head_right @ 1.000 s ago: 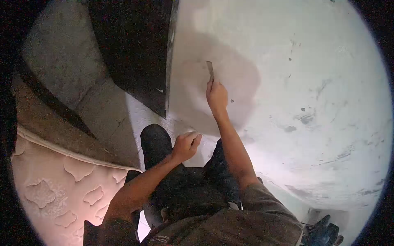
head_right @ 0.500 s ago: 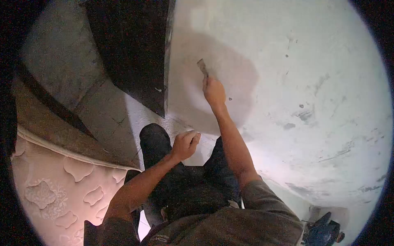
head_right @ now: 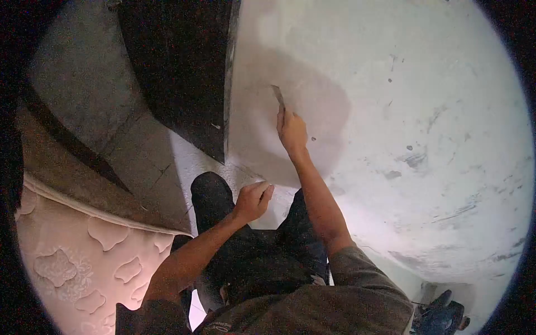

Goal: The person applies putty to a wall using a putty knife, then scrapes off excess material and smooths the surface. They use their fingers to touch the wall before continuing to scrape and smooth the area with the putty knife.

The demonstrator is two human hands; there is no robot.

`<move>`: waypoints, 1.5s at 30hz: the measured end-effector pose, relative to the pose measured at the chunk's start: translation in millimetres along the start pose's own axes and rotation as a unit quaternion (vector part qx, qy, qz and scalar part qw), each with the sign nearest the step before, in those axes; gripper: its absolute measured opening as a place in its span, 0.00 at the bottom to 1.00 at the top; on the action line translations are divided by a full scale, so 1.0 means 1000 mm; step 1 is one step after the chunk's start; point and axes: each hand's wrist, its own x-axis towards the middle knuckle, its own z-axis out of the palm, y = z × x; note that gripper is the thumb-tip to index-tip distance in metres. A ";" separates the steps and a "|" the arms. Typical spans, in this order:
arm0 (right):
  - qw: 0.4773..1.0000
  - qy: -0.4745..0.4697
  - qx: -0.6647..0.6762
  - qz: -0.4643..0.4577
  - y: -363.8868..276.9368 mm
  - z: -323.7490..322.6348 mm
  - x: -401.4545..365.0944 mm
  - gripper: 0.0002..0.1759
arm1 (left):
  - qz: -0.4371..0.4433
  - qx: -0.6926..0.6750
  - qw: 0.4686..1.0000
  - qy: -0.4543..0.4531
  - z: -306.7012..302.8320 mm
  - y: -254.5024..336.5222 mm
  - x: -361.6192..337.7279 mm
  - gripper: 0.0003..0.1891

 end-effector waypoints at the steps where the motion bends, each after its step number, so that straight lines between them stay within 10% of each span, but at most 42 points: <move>1: 0.998 0.043 0.045 -0.008 -0.006 -0.002 0.001 0.10 | 0.001 0.002 1.000 0.004 0.000 -0.002 0.002 0.13; 10: 0.995 -0.065 -0.041 0.065 0.001 0.003 0.004 0.10 | -0.002 -0.003 1.000 -0.007 0.000 0.001 -0.001 0.13; 45: 0.999 0.022 -0.030 -0.013 -0.001 -0.009 0.003 0.08 | 0.018 0.011 1.000 0.007 0.003 0.002 -0.002 0.13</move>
